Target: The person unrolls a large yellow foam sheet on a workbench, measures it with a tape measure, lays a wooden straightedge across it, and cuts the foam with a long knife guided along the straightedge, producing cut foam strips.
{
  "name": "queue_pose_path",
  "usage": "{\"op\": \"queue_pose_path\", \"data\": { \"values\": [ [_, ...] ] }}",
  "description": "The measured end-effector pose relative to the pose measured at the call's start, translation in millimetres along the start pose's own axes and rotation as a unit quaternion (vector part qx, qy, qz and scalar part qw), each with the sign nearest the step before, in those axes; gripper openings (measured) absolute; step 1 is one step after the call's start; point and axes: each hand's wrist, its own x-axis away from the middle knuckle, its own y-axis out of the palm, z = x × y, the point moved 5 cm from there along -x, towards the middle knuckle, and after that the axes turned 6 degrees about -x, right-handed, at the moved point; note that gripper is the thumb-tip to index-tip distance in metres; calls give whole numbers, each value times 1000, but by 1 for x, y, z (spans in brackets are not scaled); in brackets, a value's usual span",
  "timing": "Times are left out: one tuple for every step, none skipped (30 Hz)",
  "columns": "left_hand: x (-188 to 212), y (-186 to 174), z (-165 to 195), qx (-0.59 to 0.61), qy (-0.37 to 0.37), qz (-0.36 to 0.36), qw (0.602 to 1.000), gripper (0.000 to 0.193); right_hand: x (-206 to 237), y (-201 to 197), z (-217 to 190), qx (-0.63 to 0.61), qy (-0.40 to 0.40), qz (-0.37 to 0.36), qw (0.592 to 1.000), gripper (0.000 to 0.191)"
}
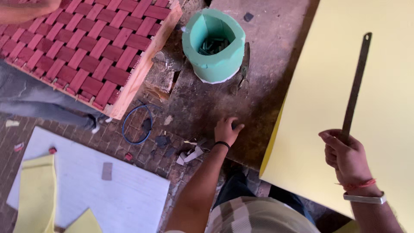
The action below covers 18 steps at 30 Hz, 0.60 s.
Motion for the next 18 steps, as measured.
{"op": "queue_pose_path", "data": {
  "values": [
    [3,-2,-7,30,25,14,999,44,15,11,9,-8,2,0,1000,18],
    [6,-6,-17,59,47,30,997,44,26,23,19,-18,4,-3,1000,18],
    [9,-9,-27,82,60,43,994,41,38,34,27,-30,4,-5,1000,18],
    [13,-11,-34,105,75,53,990,39,50,40,35,12,14,8,1000,19],
    [17,-12,-39,131,92,58,985,37,65,42,44,53,26,24,998,19],
    [22,-17,-42,134,117,77,981,34,81,38,51,92,38,47,994,19],
    [28,-21,-43,143,145,95,974,31,94,37,53,124,-8,36,992,18],
    [35,-23,-44,174,135,88,971,30,108,35,56,159,-49,29,986,17],
    [47,-29,-41,84,168,121,975,24,122,27,62,170,-55,39,983,18],
    [61,-35,-32,33,223,155,962,26,138,16,68,183,-58,55,980,18],
    [75,-36,-26,29,233,145,961,27,155,4,75,173,-65,77,980,19],
    [89,-36,-21,47,209,118,970,28,174,-6,84,164,-72,100,979,19],
    [111,-45,-8,18,285,177,942,30,194,-16,96,144,-71,130,978,19],
    [127,-48,6,43,324,176,928,28,213,-26,107,122,-73,157,977,19],
    [142,-51,19,68,359,175,914,27,233,-36,119,75,-82,169,979,18],
    [153,-50,32,81,368,151,914,26,253,-45,132,29,-95,177,979,18],
    [165,-46,48,92,375,128,914,26,274,-56,145,-16,-109,181,977,17],
    [183,-39,66,93,404,126,901,27,300,-70,159,-26,-128,203,971,16]
  ]
}}
